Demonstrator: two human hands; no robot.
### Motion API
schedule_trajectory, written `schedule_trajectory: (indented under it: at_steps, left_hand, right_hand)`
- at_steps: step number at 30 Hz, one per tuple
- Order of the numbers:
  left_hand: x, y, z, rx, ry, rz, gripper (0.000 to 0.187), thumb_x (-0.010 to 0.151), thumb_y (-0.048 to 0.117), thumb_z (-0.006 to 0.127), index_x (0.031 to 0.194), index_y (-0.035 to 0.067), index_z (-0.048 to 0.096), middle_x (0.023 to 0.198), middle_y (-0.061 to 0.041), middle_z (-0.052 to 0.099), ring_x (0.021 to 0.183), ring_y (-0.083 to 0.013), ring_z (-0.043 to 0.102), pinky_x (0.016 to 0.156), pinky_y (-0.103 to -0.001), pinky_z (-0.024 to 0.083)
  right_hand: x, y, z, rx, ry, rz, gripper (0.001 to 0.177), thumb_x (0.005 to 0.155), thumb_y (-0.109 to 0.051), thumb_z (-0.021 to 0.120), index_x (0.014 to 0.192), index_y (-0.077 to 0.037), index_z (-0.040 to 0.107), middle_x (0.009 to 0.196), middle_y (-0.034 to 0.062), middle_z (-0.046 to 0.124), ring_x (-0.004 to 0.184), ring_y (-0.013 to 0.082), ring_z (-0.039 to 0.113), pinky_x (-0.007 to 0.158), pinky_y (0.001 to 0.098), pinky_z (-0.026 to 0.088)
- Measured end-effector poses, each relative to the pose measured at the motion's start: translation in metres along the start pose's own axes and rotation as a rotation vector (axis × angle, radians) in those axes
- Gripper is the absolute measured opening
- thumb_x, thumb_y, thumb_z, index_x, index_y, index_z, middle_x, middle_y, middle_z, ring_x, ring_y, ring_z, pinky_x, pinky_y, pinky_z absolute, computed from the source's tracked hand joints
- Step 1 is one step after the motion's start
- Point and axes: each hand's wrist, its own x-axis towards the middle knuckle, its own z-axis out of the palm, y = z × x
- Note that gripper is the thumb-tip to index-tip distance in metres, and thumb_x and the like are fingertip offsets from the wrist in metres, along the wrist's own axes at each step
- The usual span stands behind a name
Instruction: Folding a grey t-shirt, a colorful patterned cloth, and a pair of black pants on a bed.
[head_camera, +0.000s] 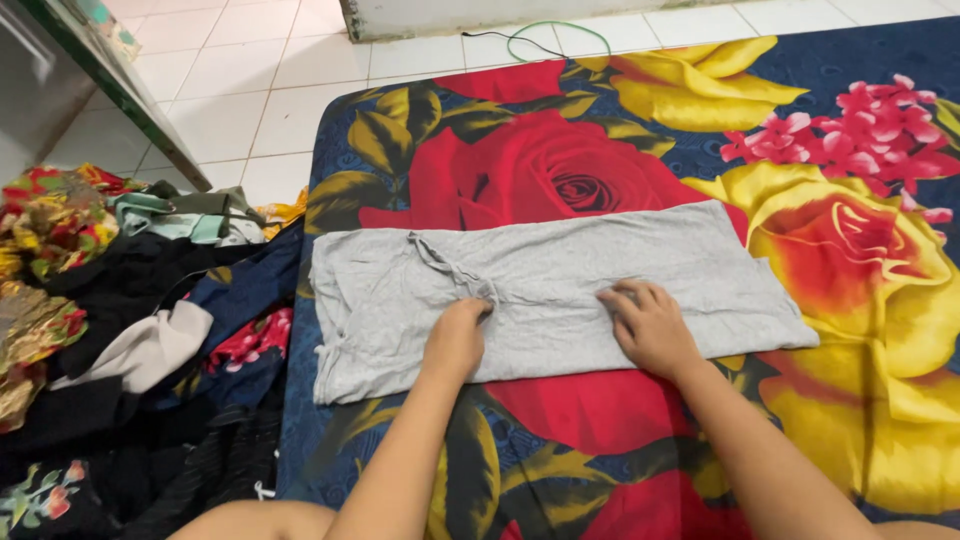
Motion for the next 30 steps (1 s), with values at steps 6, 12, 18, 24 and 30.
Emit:
schedule_trajectory:
  at_steps: [6, 12, 18, 24, 30]
  left_hand:
    - [-0.026, -0.011, 0.005, 0.410, 0.032, 0.336, 0.062, 0.088, 0.017, 0.058, 0.149, 0.012, 0.049, 0.151, -0.006, 0.047, 0.143, -0.0251, 0.039, 0.118, -0.063, 0.024]
    - [-0.025, 0.002, -0.012, 0.550, 0.054, 0.311, 0.068, 0.081, 0.027, 0.059, 0.147, 0.030, 0.050, 0.154, -0.004, 0.042, 0.153, -0.0374, 0.016, 0.110, -0.081, 0.012]
    - [-0.018, -0.006, -0.012, 0.518, 0.036, 0.263, 0.066, 0.078, 0.032, 0.061, 0.143, 0.041, 0.055, 0.156, -0.003, 0.040, 0.154, -0.0420, 0.011, 0.106, -0.087, 0.007]
    - [-0.006, 0.016, -0.032, 0.518, -0.148, 0.116, 0.066, 0.074, 0.038, 0.063, 0.139, 0.047, 0.055, 0.166, -0.005, 0.024, 0.154, -0.0457, 0.003, 0.105, -0.088, 0.001]
    - [0.021, 0.030, -0.050, 0.525, -0.391, 0.005, 0.076, 0.069, 0.049, 0.069, 0.142, 0.049, 0.051, 0.171, -0.006, 0.011, 0.155, -0.0488, -0.002, 0.108, -0.086, -0.003]
  right_hand:
    - [-0.014, 0.020, -0.002, 0.010, -0.158, -0.053, 0.052, 0.097, -0.026, 0.054, 0.148, -0.024, 0.051, 0.155, 0.0093, 0.045, 0.143, 0.0345, 0.041, 0.115, 0.0527, 0.033]
    - [-0.037, 0.077, 0.004, -0.213, -0.307, 0.125, 0.066, 0.099, -0.057, 0.037, 0.160, -0.032, 0.027, 0.169, 0.0055, 0.020, 0.154, 0.0327, 0.020, 0.117, 0.0627, 0.017]
    - [-0.044, 0.133, 0.001, -0.393, -0.340, 0.322, 0.070, 0.098, -0.062, 0.030, 0.160, -0.034, 0.018, 0.170, 0.0034, 0.016, 0.153, 0.0315, 0.017, 0.115, 0.0689, 0.012]
    - [-0.008, 0.162, 0.035, -0.754, -0.297, 0.448, 0.051, 0.102, -0.046, 0.044, 0.148, -0.025, 0.047, 0.159, 0.0096, 0.041, 0.145, 0.0353, 0.038, 0.111, 0.0675, 0.030]
    - [0.085, -0.055, 0.035, 0.299, 0.008, -0.025, 0.037, 0.077, -0.017, 0.077, 0.113, -0.012, 0.068, 0.111, 0.0098, 0.071, 0.108, 0.0305, 0.065, 0.095, 0.0454, 0.050]
